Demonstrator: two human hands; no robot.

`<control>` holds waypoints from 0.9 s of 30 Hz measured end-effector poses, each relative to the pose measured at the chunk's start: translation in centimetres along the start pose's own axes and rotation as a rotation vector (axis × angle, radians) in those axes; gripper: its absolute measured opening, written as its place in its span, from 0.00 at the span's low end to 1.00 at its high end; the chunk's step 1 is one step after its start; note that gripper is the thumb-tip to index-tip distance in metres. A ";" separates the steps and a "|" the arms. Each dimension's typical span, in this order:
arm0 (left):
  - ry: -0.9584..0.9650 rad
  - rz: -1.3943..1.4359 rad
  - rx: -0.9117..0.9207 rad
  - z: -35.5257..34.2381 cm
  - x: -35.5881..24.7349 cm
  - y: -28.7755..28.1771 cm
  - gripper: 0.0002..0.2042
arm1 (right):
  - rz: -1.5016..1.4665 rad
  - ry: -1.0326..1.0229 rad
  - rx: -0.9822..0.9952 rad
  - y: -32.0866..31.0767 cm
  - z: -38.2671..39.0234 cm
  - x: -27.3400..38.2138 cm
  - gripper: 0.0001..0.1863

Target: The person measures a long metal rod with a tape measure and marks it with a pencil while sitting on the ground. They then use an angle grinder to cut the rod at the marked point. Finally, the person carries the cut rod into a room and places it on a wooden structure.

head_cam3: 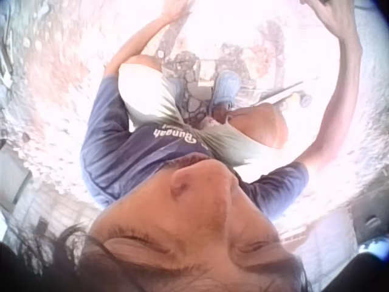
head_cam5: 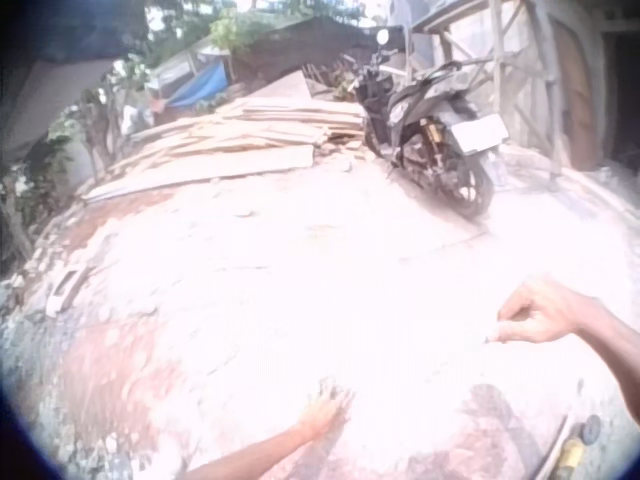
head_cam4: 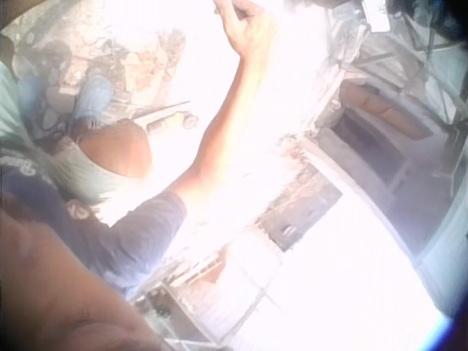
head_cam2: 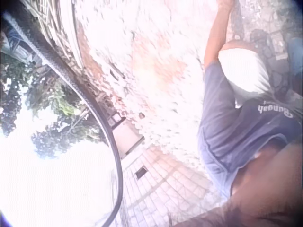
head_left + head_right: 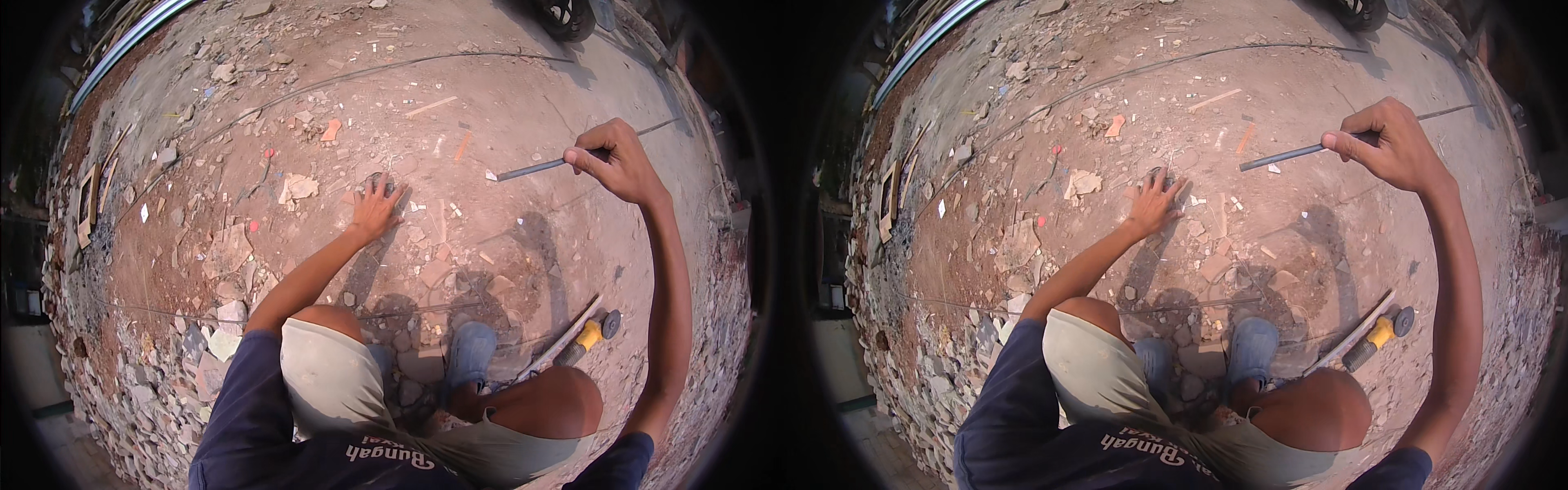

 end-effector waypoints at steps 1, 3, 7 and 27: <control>-0.006 -0.030 0.084 -1.0 1.8 0.4 0.29 | -0.051 -0.023 -0.004 0.8 -0.7 -0.5 0.30; -0.026 -0.092 0.236 -2.4 6.5 -0.2 0.29 | -0.145 -0.082 -0.018 0.4 -2.7 -0.6 0.30; -0.124 0.094 0.111 -0.8 5.0 -4.6 0.29 | -0.223 0.050 -0.069 -3.9 0.6 -4.3 0.29; -0.344 0.142 1.235 2.9 -23.7 -56.9 0.20 | -0.795 2.145 -0.577 -23.5 43.7 25.1 0.45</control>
Point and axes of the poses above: each hand's wrist, its own z-axis away from the middle knuckle, its own y-axis out of the palm, x = y × z, the point moved 3 cm from there along -z, towards the middle knuckle, and after that the axes turned 7 degrees about -y, right-handed, at the moved point
